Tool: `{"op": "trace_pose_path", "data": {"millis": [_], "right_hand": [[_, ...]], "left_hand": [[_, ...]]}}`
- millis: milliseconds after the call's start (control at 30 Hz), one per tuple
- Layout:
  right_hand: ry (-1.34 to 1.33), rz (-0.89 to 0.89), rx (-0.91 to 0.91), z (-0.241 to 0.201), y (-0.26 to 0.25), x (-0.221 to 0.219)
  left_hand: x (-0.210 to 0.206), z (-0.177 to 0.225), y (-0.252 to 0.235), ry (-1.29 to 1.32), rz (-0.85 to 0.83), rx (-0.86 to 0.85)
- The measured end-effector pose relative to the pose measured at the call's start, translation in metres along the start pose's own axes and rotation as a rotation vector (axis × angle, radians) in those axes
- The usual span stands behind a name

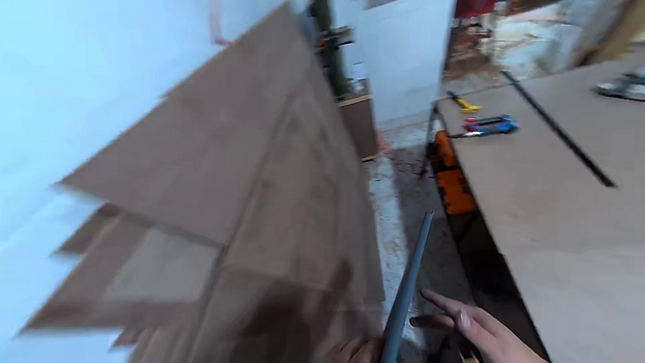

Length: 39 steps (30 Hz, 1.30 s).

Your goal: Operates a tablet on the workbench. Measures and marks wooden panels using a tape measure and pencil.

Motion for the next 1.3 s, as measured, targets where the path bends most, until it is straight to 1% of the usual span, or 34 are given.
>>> {"op": "trace_pose_path", "data": {"millis": [33,133,167,200,267,300,333,367,400,433,500,533,600,633,667,700,733,767,800,833,867,900,933,967,1033,1067,1100,1133,1167,1267,1300], "right_hand": [[-0.068,0.083,-0.044,0.008,0.009,0.024],[-0.200,0.361,-0.243,0.041,0.040,0.092],[-0.289,0.425,-0.280,0.057,0.051,0.110],[-0.400,0.501,-0.278,0.073,0.062,0.125],[-0.596,0.676,-0.199,0.098,0.084,0.151],[-0.646,0.754,-0.151,0.108,0.096,0.162],[-0.667,0.824,-0.094,0.117,0.107,0.174],[-0.673,0.885,-0.035,0.125,0.119,0.188],[-0.680,0.944,0.022,0.133,0.130,0.200],[-0.693,0.989,0.076,0.138,0.141,0.211],[-0.706,1.036,0.159,0.142,0.163,0.230],[-0.698,1.038,0.198,0.141,0.173,0.239],[-0.651,1.025,0.226,0.141,0.184,0.255],[-0.631,1.016,0.228,0.141,0.185,0.265],[-0.600,1.022,0.209,0.141,0.183,0.276],[-0.545,1.044,0.150,0.143,0.181,0.289],[-0.458,1.089,0.028,0.146,0.175,0.303],[-0.349,1.152,-0.163,0.150,0.166,0.317],[-0.239,1.224,-0.392,0.157,0.151,0.330],[-0.155,1.280,-0.594,0.165,0.132,0.343],[-0.116,1.315,-0.718,0.171,0.111,0.355],[-0.127,1.342,-0.757,0.172,0.087,0.366],[-0.170,1.368,-0.728,0.169,0.062,0.379],[-0.228,1.387,-0.653,0.164,0.038,0.392],[-0.362,1.394,-0.484,0.162,-0.007,0.419],[-0.407,1.409,-0.442,0.164,-0.027,0.430],[-0.424,1.436,-0.462,0.168,-0.043,0.438],[-0.424,1.463,-0.501,0.175,-0.054,0.444],[-0.425,1.476,-0.539,0.182,-0.063,0.447],[-0.441,1.431,-0.614,0.191,-0.074,0.445],[-0.437,1.435,-0.646,0.190,-0.077,0.443]], "left_hand": [[-0.039,0.006,-0.018,-0.057,-0.091,-0.123],[-0.149,0.027,-0.049,-0.068,-0.331,-0.543],[-0.180,0.034,-0.056,-0.059,-0.374,-0.662],[-0.208,0.042,-0.065,-0.042,-0.406,-0.764],[-0.256,0.056,-0.089,0.030,-0.505,-0.905],[-0.277,0.064,-0.102,0.093,-0.595,-0.920],[-0.296,0.071,-0.118,0.157,-0.708,-0.893],[-0.315,0.076,-0.137,0.212,-0.821,-0.816],[-0.334,0.077,-0.155,0.270,-0.889,-0.700],[-0.353,0.074,-0.175,0.338,-0.920,-0.556],[-0.394,0.064,-0.215,0.514,-1.011,-0.179],[-0.414,0.062,-0.231,0.657,-1.103,0.023],[-0.448,0.069,-0.249,1.048,-1.393,0.398],[-0.463,0.076,-0.255,1.238,-1.535,0.560],[-0.478,0.082,-0.262,1.379,-1.591,0.679],[-0.494,0.086,-0.272,1.461,-1.566,0.735],[-0.510,0.088,-0.285,1.473,-1.502,0.715],[-0.525,0.087,-0.301,1.421,-1.436,0.641],[-0.537,0.084,-0.319,1.310,-1.381,0.510],[-0.545,0.080,-0.336,1.149,-1.340,0.323],[-0.552,0.075,-0.352,0.983,-1.288,0.109],[-0.561,0.068,-0.365,0.840,-1.217,-0.103],[-0.572,0.060,-0.375,0.728,-1.132,-0.285],[-0.583,0.052,-0.381,0.652,-1.063,-0.433],[-0.605,0.036,-0.386,0.573,-0.989,-0.665],[-0.616,0.026,-0.385,0.557,-0.986,-0.742],[-0.626,0.014,-0.382,0.547,-0.996,-0.785],[-0.635,0.005,-0.381,0.544,-1.016,-0.791],[-0.642,-0.004,-0.380,0.545,-1.049,-0.761],[-0.652,-0.024,-0.380,0.558,-1.251,-0.541],[-0.653,-0.031,-0.377,0.588,-1.296,-0.499]]}}
Point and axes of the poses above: each hand's wrist, its own y-axis away from the middle knuckle, its own x-axis out of the back of the hand, z = x × y, the point moved 3 cm from there along -y, towards the middle knuckle, and after that the axes turned 7 degrees about y, right-handed, at the moved point
